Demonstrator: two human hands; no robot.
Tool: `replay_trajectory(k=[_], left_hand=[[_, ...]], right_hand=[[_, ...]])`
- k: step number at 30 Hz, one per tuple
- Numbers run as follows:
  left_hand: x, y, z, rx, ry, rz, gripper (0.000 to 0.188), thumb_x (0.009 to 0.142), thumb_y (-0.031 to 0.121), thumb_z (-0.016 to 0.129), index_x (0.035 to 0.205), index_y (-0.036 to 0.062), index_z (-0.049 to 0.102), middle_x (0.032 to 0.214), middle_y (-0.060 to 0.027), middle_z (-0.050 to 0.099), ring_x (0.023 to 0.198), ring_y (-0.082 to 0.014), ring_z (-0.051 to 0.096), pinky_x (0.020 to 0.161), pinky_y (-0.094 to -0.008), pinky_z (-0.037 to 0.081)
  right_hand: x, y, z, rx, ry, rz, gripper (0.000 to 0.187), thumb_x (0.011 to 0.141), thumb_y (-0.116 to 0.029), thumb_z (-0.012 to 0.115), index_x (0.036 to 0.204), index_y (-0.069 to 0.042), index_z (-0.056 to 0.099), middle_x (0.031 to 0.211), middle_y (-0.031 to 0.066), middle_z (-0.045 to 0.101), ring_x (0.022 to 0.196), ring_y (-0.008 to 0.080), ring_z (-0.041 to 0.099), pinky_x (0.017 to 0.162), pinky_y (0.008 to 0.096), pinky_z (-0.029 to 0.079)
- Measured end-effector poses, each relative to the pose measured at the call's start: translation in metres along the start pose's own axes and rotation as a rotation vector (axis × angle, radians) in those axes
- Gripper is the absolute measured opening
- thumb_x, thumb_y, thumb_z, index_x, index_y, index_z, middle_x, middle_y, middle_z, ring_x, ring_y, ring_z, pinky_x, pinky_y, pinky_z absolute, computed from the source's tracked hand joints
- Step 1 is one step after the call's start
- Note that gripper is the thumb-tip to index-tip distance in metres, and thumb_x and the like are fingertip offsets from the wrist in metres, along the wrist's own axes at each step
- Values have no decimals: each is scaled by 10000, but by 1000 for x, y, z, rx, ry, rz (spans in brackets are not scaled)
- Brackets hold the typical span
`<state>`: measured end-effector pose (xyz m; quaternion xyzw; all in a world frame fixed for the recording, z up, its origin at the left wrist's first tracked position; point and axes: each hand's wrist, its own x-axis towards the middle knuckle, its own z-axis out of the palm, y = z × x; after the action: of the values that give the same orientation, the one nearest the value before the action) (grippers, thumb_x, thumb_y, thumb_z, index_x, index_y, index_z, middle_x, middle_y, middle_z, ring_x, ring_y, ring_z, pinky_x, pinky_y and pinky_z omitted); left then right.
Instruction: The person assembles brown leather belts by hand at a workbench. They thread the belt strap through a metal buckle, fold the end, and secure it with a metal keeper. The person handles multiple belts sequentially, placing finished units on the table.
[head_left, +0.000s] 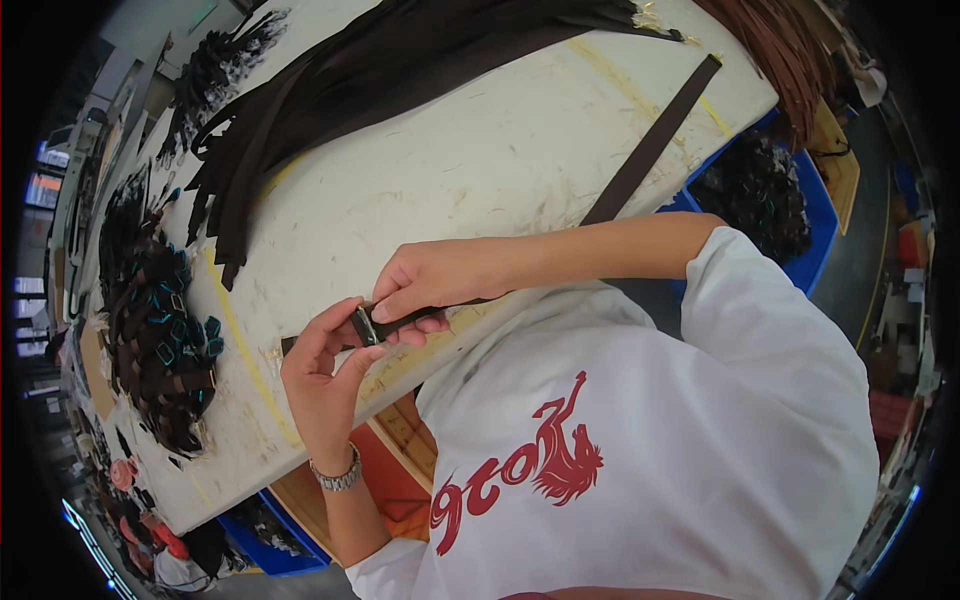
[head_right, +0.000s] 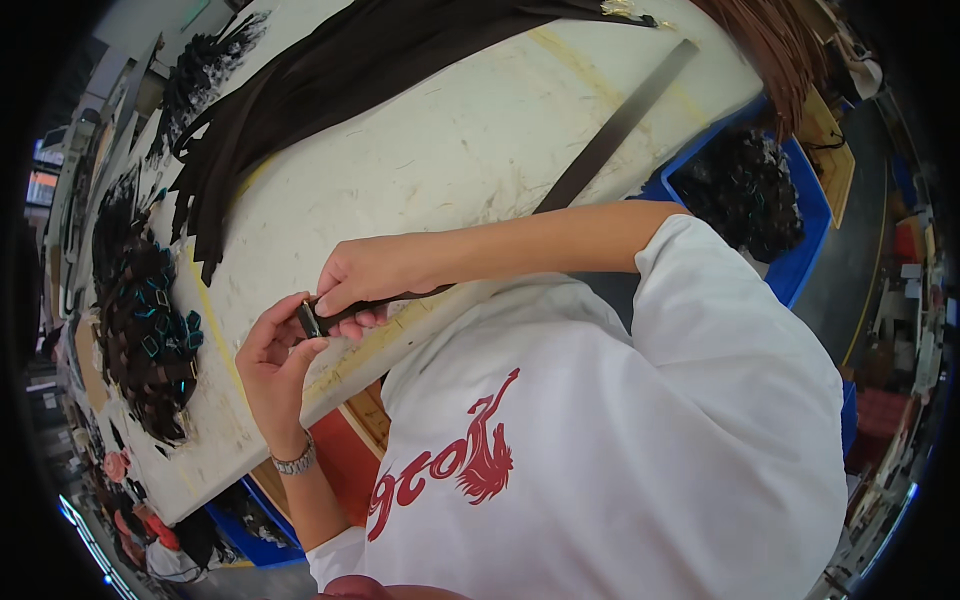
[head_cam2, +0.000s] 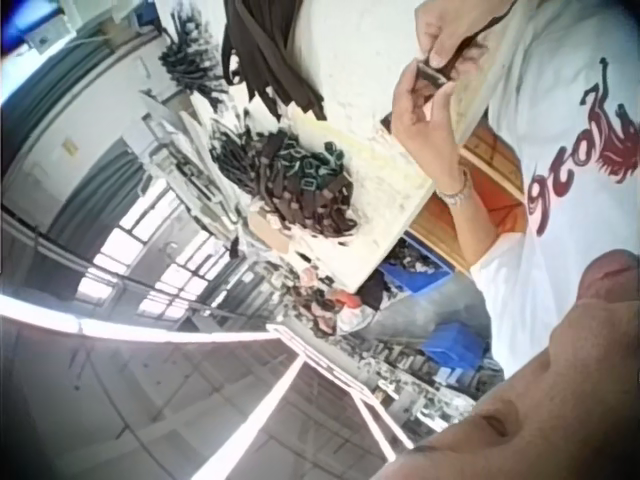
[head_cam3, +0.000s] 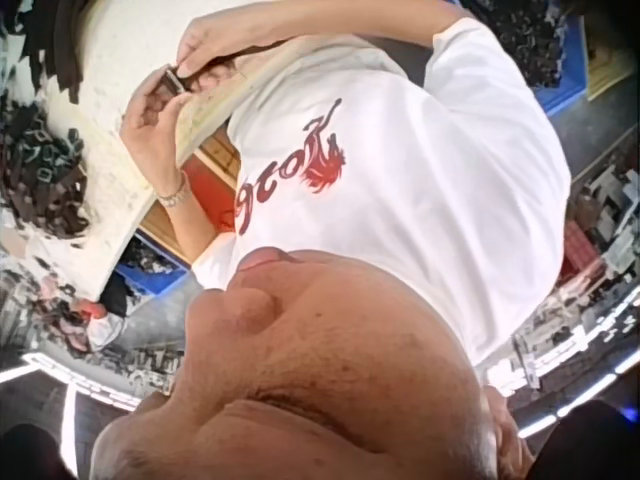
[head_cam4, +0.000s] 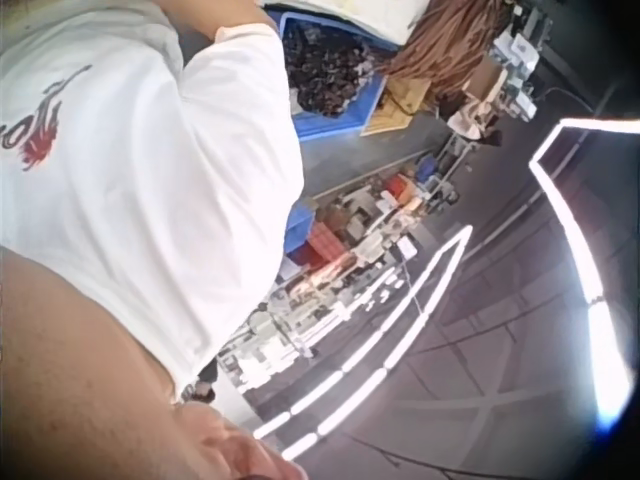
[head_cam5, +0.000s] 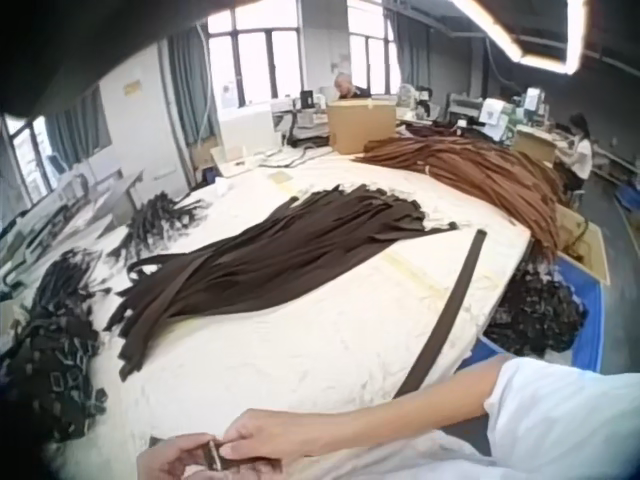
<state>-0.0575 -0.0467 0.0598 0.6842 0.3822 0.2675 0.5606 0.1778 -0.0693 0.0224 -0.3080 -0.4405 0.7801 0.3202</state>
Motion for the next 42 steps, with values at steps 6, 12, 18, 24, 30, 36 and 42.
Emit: replay_trajectory(k=[6,12,18,24,30,36,42], left_hand=[[2,-13,-1,-12,-68,35,501,825,-120,791,1307,-85,661,1129,-95,736,954,-150,701,898,-290,573],[11,3,2,-100,50,26,486,854,-127,757,1327,-68,666,1094,-86,725,961,-151,698,900,-287,579],[20,0,-8,-48,28,-11,478,875,-109,708,1349,-70,659,1091,-74,717,974,-129,677,911,-267,555],[22,0,-15,-69,14,-22,476,867,-111,710,1338,-82,650,1098,-81,722,1002,-129,680,922,-263,546],[19,5,-16,-89,-38,-76,463,835,-135,759,1284,-93,656,1096,-104,729,987,-161,711,926,-285,565],[13,-8,-4,-37,-87,19,476,833,-133,768,1293,-73,658,1080,-79,721,974,-140,690,914,-275,555],[17,-2,18,-21,274,192,457,865,-84,774,1306,-42,661,1122,-90,723,977,-166,683,902,-303,555]], right_hand=[[2,11,1,82,43,80,284,1060,-196,590,937,26,719,732,57,676,585,71,537,533,256,430],[7,-8,-13,120,-46,40,323,1077,-259,584,1031,30,719,873,111,740,691,129,657,672,289,562],[20,-13,-31,256,-159,160,321,1091,-227,543,1120,54,696,994,169,770,849,201,760,865,405,645],[31,-11,-33,333,-143,214,270,1076,-178,558,1089,52,697,934,143,756,749,179,732,831,414,647],[27,-9,-22,405,-68,289,213,1049,-142,590,1000,38,694,756,50,658,571,93,547,626,320,538],[10,-1,-2,120,49,131,257,1043,-158,576,877,6,683,701,15,612,554,83,498,566,274,457],[14,-15,1,-271,179,-170,306,1092,-197,537,887,-10,667,728,11,639,651,96,560,638,291,494]])
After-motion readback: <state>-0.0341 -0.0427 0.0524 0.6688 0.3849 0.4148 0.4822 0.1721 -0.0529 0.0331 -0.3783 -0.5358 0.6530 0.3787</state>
